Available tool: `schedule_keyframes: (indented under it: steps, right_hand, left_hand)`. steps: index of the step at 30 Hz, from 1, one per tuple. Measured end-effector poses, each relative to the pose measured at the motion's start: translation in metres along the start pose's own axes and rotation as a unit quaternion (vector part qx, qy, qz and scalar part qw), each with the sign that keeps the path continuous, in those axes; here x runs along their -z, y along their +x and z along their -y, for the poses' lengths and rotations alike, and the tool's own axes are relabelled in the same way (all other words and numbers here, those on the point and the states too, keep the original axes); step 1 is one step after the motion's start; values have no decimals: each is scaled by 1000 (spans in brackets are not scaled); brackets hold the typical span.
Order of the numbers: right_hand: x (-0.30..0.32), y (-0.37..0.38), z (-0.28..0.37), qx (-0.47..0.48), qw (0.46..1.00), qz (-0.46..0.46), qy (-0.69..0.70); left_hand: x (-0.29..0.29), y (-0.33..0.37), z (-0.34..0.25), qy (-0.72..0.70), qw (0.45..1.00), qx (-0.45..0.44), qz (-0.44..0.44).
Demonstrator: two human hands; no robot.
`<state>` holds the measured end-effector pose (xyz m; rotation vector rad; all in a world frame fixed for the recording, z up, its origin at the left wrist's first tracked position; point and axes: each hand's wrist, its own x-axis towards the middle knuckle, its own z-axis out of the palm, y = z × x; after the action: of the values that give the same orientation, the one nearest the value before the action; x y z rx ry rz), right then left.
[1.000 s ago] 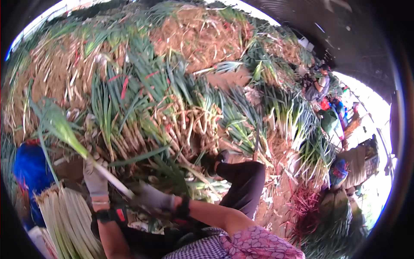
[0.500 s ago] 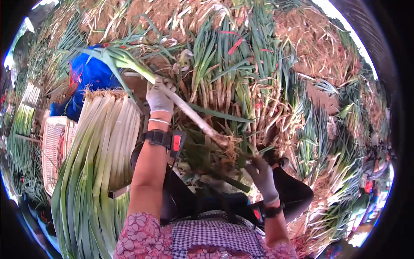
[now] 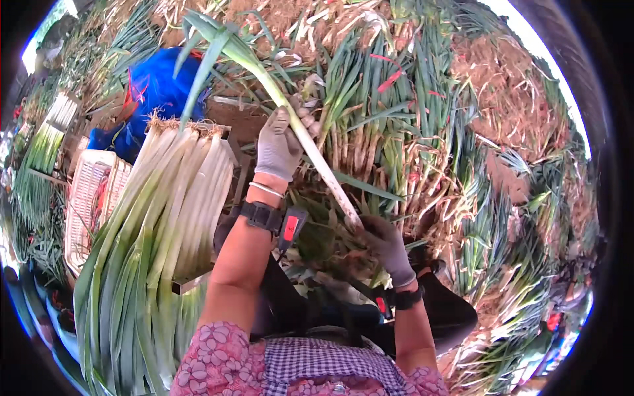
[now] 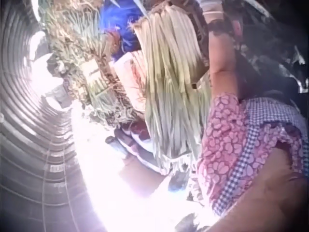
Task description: The person picks up a leek from a pile, peels away the outer layers by hand, and places the cleaned leek onto a stack, repeating the process with several more leeks.
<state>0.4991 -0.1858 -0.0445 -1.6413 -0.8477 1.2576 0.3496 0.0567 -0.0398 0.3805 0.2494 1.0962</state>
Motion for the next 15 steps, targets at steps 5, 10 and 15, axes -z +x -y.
schedule_keyframes:
  steps: [5,10,15]
  right_hand:
    - [-40,46,56,334,872,-166,-318]
    - [-48,72,32,242,960,-134,-42]
    - [-47,47,35,101,959,-149,218]
  left_hand:
    - [-8,-11,26,14,999,-2,51]
    - [-8,-14,29,15,1000,-12,23]
    - [-18,-19,19,67,997,-28,5]
